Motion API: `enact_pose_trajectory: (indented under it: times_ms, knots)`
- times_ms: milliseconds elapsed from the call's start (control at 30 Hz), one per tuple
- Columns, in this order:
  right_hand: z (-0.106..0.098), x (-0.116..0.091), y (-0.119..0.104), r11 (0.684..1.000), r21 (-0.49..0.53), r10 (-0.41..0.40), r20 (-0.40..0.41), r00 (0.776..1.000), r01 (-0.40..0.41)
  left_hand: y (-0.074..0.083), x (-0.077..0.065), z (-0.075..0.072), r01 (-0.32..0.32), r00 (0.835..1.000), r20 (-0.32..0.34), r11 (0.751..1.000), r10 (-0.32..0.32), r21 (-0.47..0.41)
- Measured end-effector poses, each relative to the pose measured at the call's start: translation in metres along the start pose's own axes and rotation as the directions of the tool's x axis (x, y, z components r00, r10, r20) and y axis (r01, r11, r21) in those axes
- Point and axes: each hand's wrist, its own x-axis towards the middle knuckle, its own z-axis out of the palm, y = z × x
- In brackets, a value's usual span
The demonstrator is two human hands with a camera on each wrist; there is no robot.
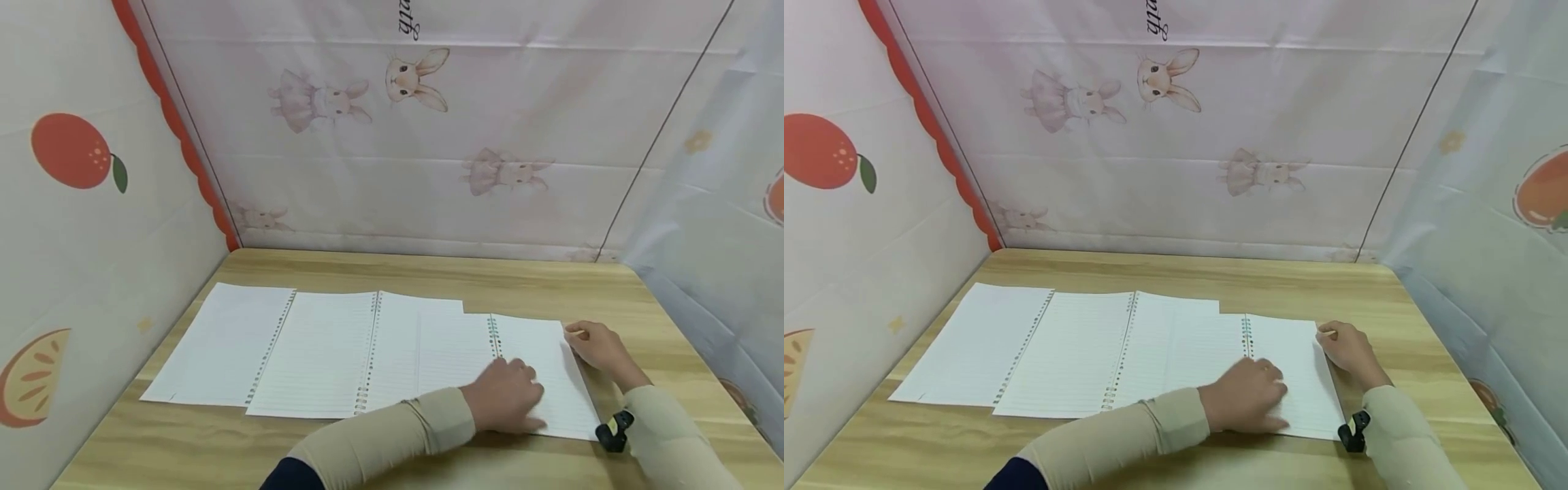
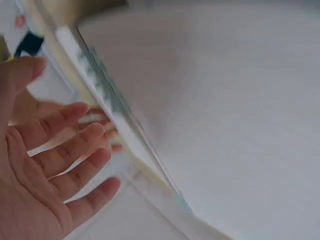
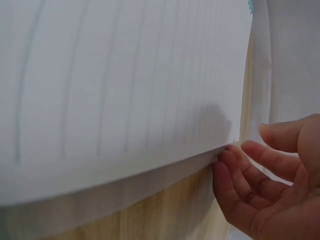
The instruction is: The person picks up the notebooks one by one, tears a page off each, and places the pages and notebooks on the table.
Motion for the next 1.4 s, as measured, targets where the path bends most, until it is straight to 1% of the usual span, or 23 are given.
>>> enact_pose_trajectory:
  times_ms: [33,67,167,267,333,433,500,600,667,767,900,1000,1133,1200,1267,1333,1367,1400]
  knots:
    - [0.000,-0.001,-0.001,1.000,0.002,0.004,0.005,1.000,-0.004,0.005,0.000,0.000,-0.029,1.000,0.008,1.000,0.029,0.007]
    - [-0.001,-0.001,-0.001,1.000,0.004,0.005,0.011,1.000,-0.005,0.010,0.000,0.001,-0.046,0.999,0.024,0.999,0.046,-0.008]
    - [0.000,-0.004,-0.002,0.999,0.024,0.021,0.026,0.999,-0.022,0.017,0.001,0.006,-0.053,0.997,0.047,0.997,0.056,-0.063]
    - [0.001,-0.007,-0.002,0.997,0.060,0.037,0.037,0.999,-0.039,0.016,0.002,0.012,-0.044,0.999,0.020,0.995,0.046,-0.089]
    - [0.001,-0.009,0.000,0.995,0.088,0.049,0.040,0.998,-0.052,0.015,0.003,0.014,-0.052,0.999,-0.010,0.993,0.052,-0.104]
    - [0.000,-0.012,0.004,0.989,0.137,0.056,0.043,0.998,-0.062,0.012,0.004,0.014,-0.073,0.997,-0.030,0.992,0.071,-0.106]
    - [0.000,-0.014,0.007,0.983,0.175,0.055,0.045,0.997,-0.062,0.012,0.004,0.013,-0.090,0.996,-0.036,0.992,0.087,-0.091]
    - [-0.001,-0.016,0.010,0.975,0.215,0.055,0.048,0.997,-0.064,0.015,0.003,0.010,-0.118,0.993,-0.034,0.991,0.116,-0.057]
    - [-0.001,-0.018,0.011,0.976,0.206,0.062,0.047,0.997,-0.071,0.019,0.003,0.009,-0.131,0.991,-0.037,0.991,0.129,-0.041]
    - [-0.003,-0.022,0.011,0.975,0.193,0.101,0.065,0.993,-0.111,0.023,0.004,0.009,-0.123,0.992,-0.047,0.991,0.121,-0.049]
    - [-0.003,-0.026,0.011,0.965,0.202,0.151,0.099,0.984,-0.168,0.024,0.005,0.013,-0.101,0.992,-0.090,0.992,0.094,-0.077]
    - [-0.001,-0.024,0.011,0.957,0.229,0.158,0.111,0.981,-0.180,0.024,0.005,0.014,-0.103,0.989,-0.112,0.991,0.094,-0.081]
    - [0.001,-0.018,0.010,0.949,0.270,0.135,0.126,0.983,-0.165,0.022,0.005,0.014,-0.104,0.990,-0.107,0.990,0.094,-0.098]
    - [0.001,-0.014,0.010,0.944,0.291,0.115,0.151,0.982,-0.155,0.016,0.004,0.014,-0.089,0.990,-0.115,0.989,0.075,-0.121]
    - [0.000,-0.010,0.009,0.928,0.338,0.099,0.190,0.977,-0.160,0.006,0.004,0.013,-0.047,0.993,-0.118,0.987,0.028,-0.156]
    - [-0.002,-0.005,0.010,0.898,0.398,0.093,0.241,0.966,-0.186,-0.008,0.004,0.011,0.033,0.994,-0.091,0.977,-0.053,-0.209]
    - [-0.004,-0.003,0.011,0.885,0.424,0.084,0.266,0.960,-0.195,-0.015,0.004,0.011,0.084,0.993,-0.063,0.971,-0.101,-0.226]
    - [-0.005,-0.001,0.011,0.869,0.449,0.079,0.287,0.955,-0.207,-0.023,0.003,0.010,0.141,0.989,-0.015,0.958,-0.150,-0.250]
